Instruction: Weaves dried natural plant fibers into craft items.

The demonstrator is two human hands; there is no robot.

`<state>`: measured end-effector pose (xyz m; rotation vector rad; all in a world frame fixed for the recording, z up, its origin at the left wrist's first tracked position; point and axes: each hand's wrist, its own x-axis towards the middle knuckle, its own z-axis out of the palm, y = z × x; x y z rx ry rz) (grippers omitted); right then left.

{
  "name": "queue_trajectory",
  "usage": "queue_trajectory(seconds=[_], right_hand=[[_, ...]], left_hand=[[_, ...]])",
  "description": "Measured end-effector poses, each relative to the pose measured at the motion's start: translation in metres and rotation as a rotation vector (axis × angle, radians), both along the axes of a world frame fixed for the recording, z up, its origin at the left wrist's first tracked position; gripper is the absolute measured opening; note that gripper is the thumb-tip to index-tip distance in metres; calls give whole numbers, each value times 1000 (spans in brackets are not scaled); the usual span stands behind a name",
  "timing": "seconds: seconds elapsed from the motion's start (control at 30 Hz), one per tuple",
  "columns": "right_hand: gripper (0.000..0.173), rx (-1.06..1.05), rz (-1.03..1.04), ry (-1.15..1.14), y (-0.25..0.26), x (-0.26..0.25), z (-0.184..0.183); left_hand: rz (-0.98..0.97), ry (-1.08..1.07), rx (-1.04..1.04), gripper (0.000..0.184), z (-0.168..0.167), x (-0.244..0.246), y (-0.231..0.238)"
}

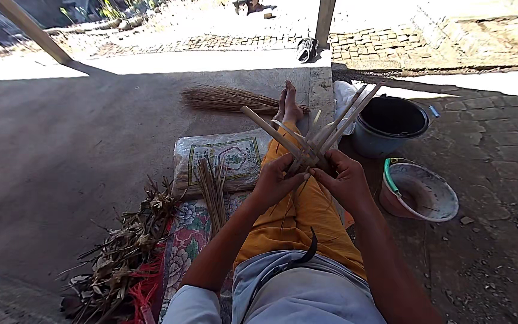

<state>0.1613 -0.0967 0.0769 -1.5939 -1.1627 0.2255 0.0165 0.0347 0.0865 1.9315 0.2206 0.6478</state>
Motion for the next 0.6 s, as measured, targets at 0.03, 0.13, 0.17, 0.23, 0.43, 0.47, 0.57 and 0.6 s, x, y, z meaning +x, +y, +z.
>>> queue_trajectory(seconds=[0.03,0.13,0.17,0.23,0.43,0.47,0.57,0.6], right_hand=[[17,-3,-2,-18,0,-1,2],[20,-12,6,-56,0,-3,5],[23,-27,26,-52,-1,-2,5],[28,-54,59,-33,-1,0,3],[10,-114,162,81,-3,5,-4],[12,-109,187,129,-3,6,-5],[8,-29,186,268,-3,6,-12],[7,-5,174,297,-2,6,-14]], left_hand=[[14,-15,9,18,1,0,-1],[51,-40,26,17,0,1,-1],[60,-35,20,17,0,1,-1],[74,-16,9,15,0,0,-1],[13,-5,-39,7,-11,-5,2],[3,3,-58,7,-14,-6,2],[-40,5,-141,9,-22,-7,-3],[-69,-17,-206,11,-25,-6,-5]])
